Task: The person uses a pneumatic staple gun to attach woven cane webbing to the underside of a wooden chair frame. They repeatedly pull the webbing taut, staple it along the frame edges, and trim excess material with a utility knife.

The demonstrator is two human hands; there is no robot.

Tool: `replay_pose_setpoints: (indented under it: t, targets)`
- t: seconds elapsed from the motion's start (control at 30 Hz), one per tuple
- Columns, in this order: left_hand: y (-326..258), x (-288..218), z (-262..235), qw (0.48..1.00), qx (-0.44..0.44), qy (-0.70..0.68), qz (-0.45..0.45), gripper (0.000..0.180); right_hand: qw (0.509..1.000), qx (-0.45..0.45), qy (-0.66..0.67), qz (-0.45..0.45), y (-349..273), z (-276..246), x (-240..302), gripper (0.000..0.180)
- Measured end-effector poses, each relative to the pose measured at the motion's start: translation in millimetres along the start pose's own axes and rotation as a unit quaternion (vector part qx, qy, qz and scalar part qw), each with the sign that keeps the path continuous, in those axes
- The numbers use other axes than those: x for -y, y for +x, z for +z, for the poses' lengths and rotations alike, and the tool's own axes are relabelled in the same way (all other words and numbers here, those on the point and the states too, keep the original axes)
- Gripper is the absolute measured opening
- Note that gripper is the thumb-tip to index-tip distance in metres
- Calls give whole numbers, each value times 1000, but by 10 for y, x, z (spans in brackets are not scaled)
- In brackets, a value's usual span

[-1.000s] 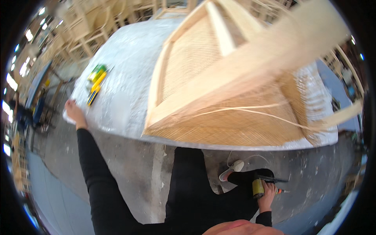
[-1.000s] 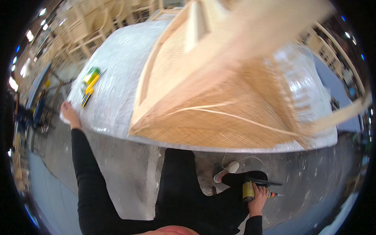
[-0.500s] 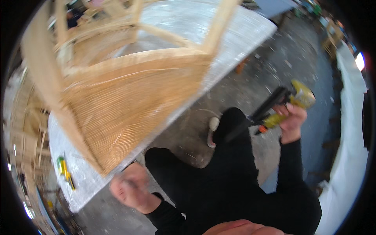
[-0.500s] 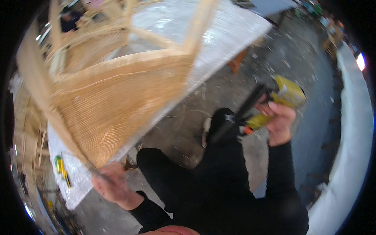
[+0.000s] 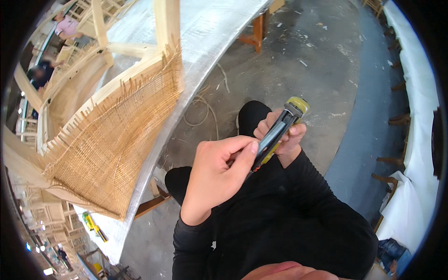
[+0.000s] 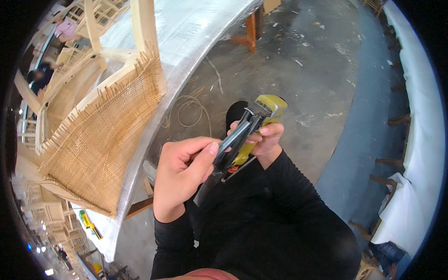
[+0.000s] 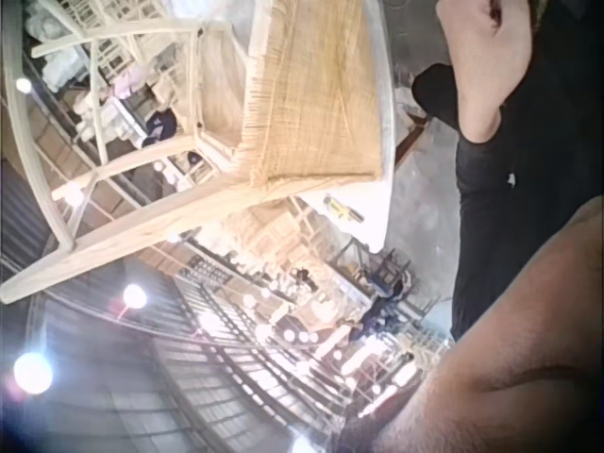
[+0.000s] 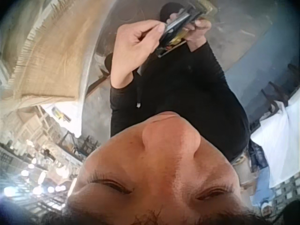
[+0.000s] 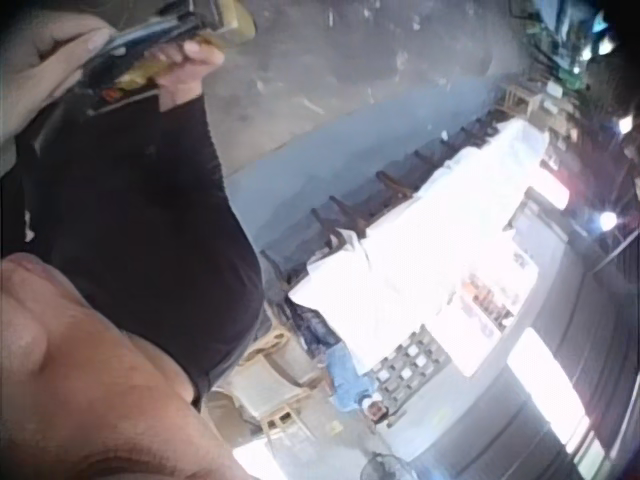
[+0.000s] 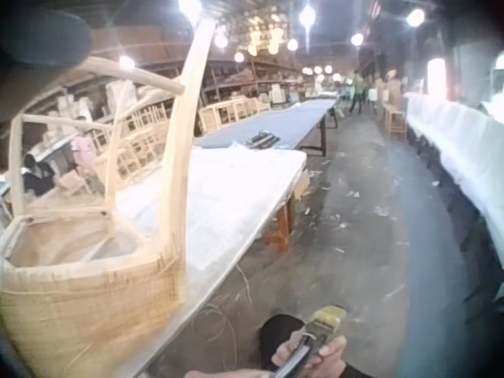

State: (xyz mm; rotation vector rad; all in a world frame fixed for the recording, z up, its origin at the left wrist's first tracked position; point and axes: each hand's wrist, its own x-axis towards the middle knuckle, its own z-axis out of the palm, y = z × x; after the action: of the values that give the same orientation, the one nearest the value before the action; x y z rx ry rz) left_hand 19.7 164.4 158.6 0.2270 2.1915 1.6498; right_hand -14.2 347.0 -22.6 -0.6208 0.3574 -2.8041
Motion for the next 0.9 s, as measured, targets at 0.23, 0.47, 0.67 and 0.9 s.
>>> replay_pose_setpoints:
  t: [0.23,0.47,0.67,0.9]
  targets:
    - [-19,110,-26,995,-49,65,56,20,1000,15,-13,-20,71,-186,-165,28]
    - [-324,652,-485,956,-87,237,147,65,992,-91,81,-30,226,-51,-255,29]
    - [-504,1016,-462,959,-158,163,168,97,980,-193,22,-30,175,-308,-392,38]
    - [-39,1116,-561,920,-243,178,252,102,985,-150,62,53,263,389,-855,31]
